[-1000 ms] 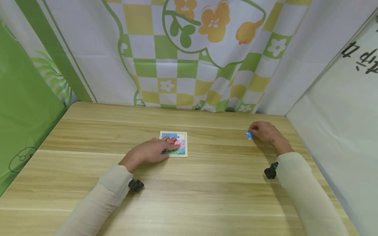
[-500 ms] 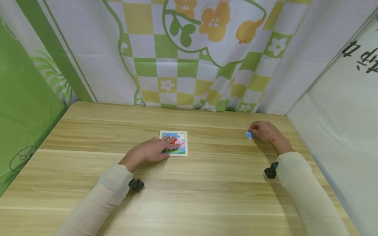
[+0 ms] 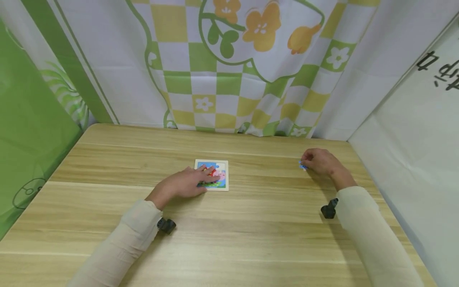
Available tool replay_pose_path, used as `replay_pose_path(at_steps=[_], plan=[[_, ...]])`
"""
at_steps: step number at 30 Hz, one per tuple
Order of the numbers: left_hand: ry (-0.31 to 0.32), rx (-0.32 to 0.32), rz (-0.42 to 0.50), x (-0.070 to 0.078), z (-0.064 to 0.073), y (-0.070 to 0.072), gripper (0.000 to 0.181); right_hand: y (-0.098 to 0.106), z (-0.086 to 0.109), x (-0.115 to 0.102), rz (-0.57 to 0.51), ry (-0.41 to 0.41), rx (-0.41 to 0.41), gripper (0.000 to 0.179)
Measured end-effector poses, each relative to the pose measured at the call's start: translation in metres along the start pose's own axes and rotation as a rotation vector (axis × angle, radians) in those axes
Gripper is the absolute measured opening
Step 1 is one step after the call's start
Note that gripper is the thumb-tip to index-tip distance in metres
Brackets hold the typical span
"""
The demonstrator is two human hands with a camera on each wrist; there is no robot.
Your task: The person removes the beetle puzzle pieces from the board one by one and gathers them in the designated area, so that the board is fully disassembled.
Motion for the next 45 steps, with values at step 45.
replay_pose_path(at_steps=[45], plan=[[-0.042,0.089,-0.023,0.003,0.006,0.001,0.050,-0.031,-0.030,-0.166,-0.002,0.310,0.048,0.011]])
Point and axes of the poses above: each hand's wrist, its own z-axis away from the middle knuckle, its own y-axis out of the back of the hand, x = y × z, the point moved 9 cm from there along -z, towards the middle knuckle, and after that the axes turned 4 degrees about -y, right-handed, at the moved point
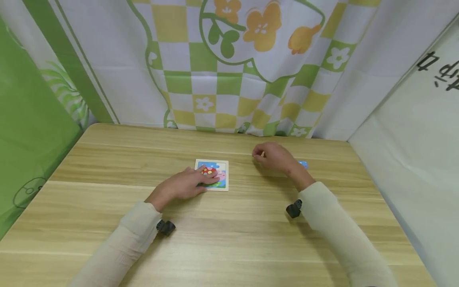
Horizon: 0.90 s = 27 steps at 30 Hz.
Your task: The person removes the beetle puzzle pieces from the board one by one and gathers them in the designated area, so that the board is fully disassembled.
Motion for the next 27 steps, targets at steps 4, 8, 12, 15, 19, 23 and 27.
replay_pose_path(at_steps=[4,8,12,15,19,23,27], plan=[[-0.001,0.006,0.008,0.000,0.000,0.001,0.050,-0.015,-0.009,-0.020,-0.032,0.031,-0.025,0.010],[0.008,0.007,0.002,-0.001,-0.001,0.002,0.050,-0.030,-0.016,-0.035,-0.058,0.063,-0.044,0.011],[0.020,0.004,-0.013,-0.002,-0.002,0.002,0.049,-0.042,-0.021,-0.046,-0.065,0.082,-0.070,0.012],[0.031,-0.003,-0.009,-0.003,-0.002,0.002,0.049,-0.048,-0.024,-0.052,-0.074,0.083,-0.090,0.013],[0.039,-0.003,-0.012,-0.003,-0.001,0.003,0.050,-0.056,-0.029,-0.062,-0.074,0.104,-0.113,0.016],[0.044,-0.001,-0.010,-0.004,-0.001,0.003,0.050,-0.061,-0.031,-0.069,-0.066,0.126,-0.124,0.019],[0.041,-0.001,-0.001,-0.003,-0.002,0.002,0.049,-0.063,-0.031,-0.071,-0.048,0.127,-0.131,0.022]])
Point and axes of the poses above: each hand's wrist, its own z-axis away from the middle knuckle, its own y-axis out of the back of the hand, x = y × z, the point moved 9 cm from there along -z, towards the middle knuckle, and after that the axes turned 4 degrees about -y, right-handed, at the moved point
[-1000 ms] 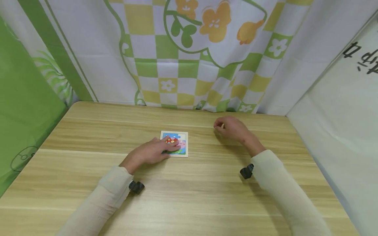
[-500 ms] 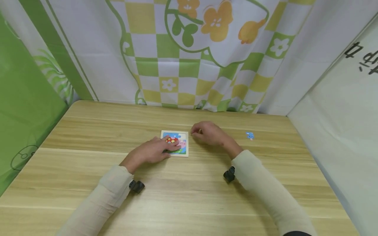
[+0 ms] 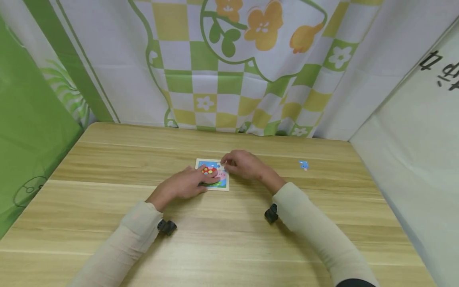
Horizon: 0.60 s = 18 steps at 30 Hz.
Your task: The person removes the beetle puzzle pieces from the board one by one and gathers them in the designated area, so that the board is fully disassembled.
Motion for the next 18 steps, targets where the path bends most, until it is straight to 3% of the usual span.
replay_pose_path(at_steps=[18], plan=[[0.006,-0.007,0.014,-0.0010,0.0001,-0.0018,0.050,-0.0053,0.0016,-0.0074,0.028,0.014,-0.065,0.029]])
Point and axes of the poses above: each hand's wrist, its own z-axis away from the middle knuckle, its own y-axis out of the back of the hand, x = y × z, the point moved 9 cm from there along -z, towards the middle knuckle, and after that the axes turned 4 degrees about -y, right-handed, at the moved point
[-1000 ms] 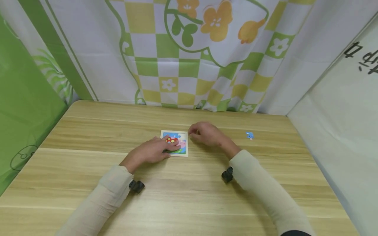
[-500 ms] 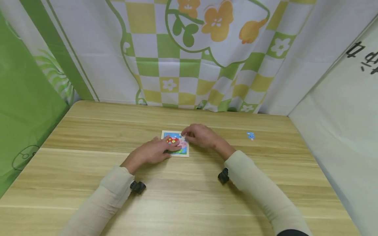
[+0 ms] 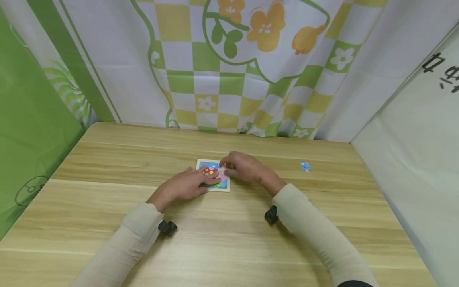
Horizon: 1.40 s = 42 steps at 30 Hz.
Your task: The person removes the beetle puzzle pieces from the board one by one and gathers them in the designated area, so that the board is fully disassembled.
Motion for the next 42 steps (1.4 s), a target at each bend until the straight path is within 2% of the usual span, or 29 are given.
replay_pose_path(at_steps=[13,23,28,34,42], plan=[[-0.006,0.005,0.002,0.002,0.001,0.000,0.050,-0.002,-0.003,-0.001,-0.096,-0.012,-0.024,0.027],[-0.011,0.014,-0.003,0.001,0.001,-0.002,0.051,-0.004,-0.008,0.002,-0.197,-0.065,-0.009,0.020],[0.004,0.005,0.004,0.001,0.001,-0.001,0.051,0.002,-0.007,0.001,-0.221,-0.105,0.048,0.014],[0.000,0.009,0.001,0.001,0.001,0.000,0.050,0.005,-0.012,0.004,-0.231,-0.168,0.096,0.016],[-0.016,0.022,-0.012,0.000,0.000,0.001,0.050,0.003,-0.017,0.013,-0.379,-0.260,0.101,0.022]])
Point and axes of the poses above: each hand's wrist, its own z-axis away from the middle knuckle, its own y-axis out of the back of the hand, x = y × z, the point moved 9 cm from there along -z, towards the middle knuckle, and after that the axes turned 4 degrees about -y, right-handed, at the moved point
